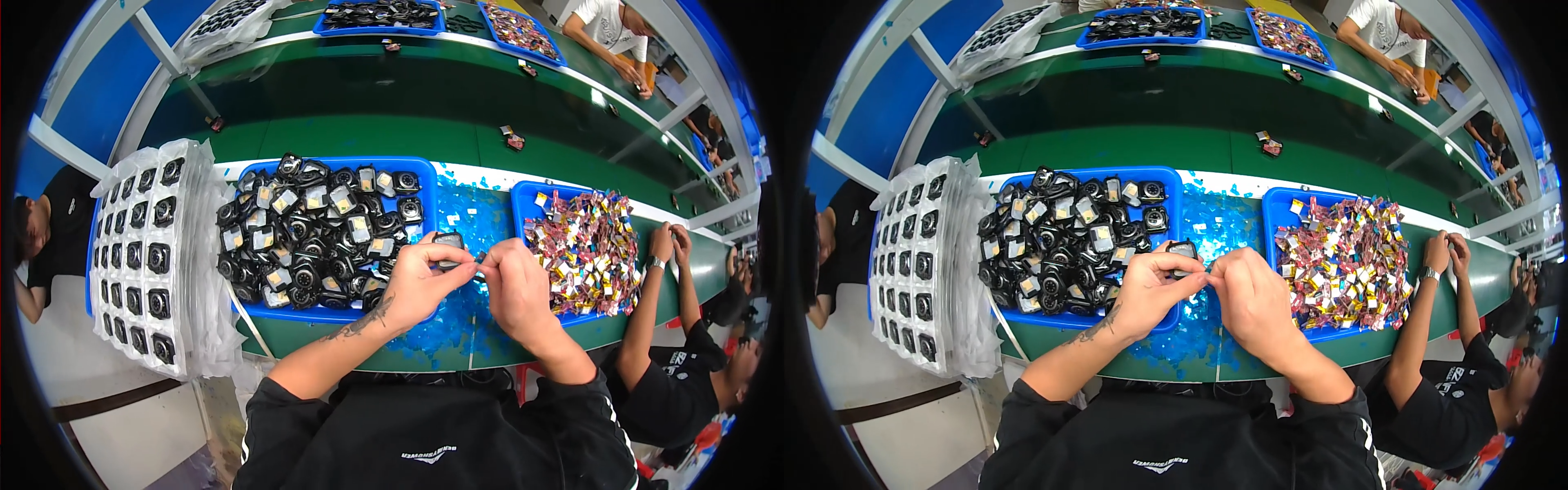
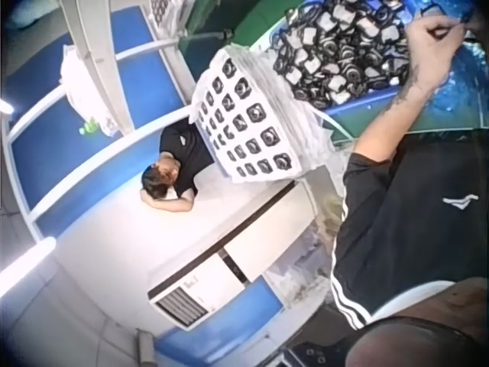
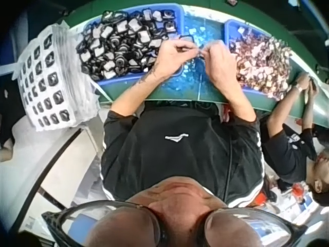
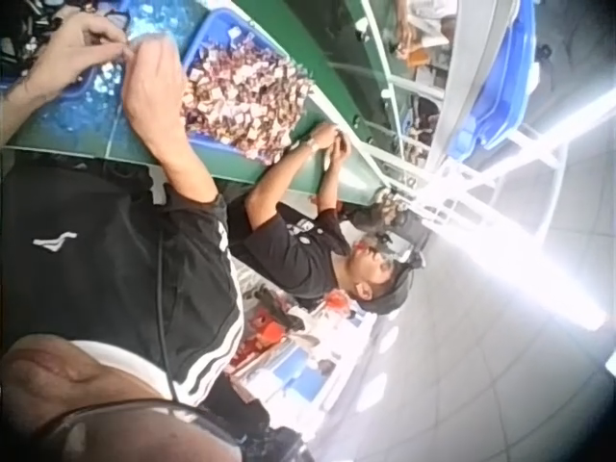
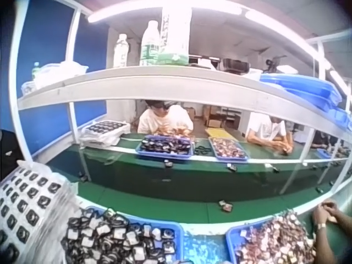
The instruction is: Assembling small electronic components and batteries on a production line.
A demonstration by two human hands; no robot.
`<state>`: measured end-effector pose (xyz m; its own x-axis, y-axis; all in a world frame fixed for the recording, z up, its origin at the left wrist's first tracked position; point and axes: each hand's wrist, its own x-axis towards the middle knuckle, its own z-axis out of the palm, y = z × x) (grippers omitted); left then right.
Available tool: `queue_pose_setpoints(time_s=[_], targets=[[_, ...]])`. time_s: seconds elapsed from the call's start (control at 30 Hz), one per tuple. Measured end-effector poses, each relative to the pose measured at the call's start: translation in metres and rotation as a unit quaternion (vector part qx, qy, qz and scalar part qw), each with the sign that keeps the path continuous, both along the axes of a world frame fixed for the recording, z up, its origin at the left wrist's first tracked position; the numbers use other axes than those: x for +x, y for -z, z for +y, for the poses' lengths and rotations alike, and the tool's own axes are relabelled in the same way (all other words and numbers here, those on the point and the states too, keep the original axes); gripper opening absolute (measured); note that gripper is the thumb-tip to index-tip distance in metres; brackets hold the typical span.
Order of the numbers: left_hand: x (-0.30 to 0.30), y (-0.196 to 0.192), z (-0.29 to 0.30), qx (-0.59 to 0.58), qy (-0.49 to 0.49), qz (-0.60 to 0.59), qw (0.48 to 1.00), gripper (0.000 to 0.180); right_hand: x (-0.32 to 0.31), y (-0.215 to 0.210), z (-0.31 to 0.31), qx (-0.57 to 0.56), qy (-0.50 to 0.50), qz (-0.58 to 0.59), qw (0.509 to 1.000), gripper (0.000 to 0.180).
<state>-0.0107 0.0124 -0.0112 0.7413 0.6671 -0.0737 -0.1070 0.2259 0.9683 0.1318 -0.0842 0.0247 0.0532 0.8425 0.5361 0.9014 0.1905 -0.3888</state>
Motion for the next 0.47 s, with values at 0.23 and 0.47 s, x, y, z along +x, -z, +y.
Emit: queue_pose_setpoints(time_s=[0.23,0.47], targets=[[0.0,0.001,0.002,0.003,0.005,-0.013,1.0,0.013,0.012,-0.002,-0.012,-0.089,0.07,0.18,0.977,0.016],[-0.005,-0.008,0.013,-0.089,0.117,-0.043,0.988,0.016,0.023,0.016,-0.006,-0.128,-0.098,0.382,0.91,0.049]])
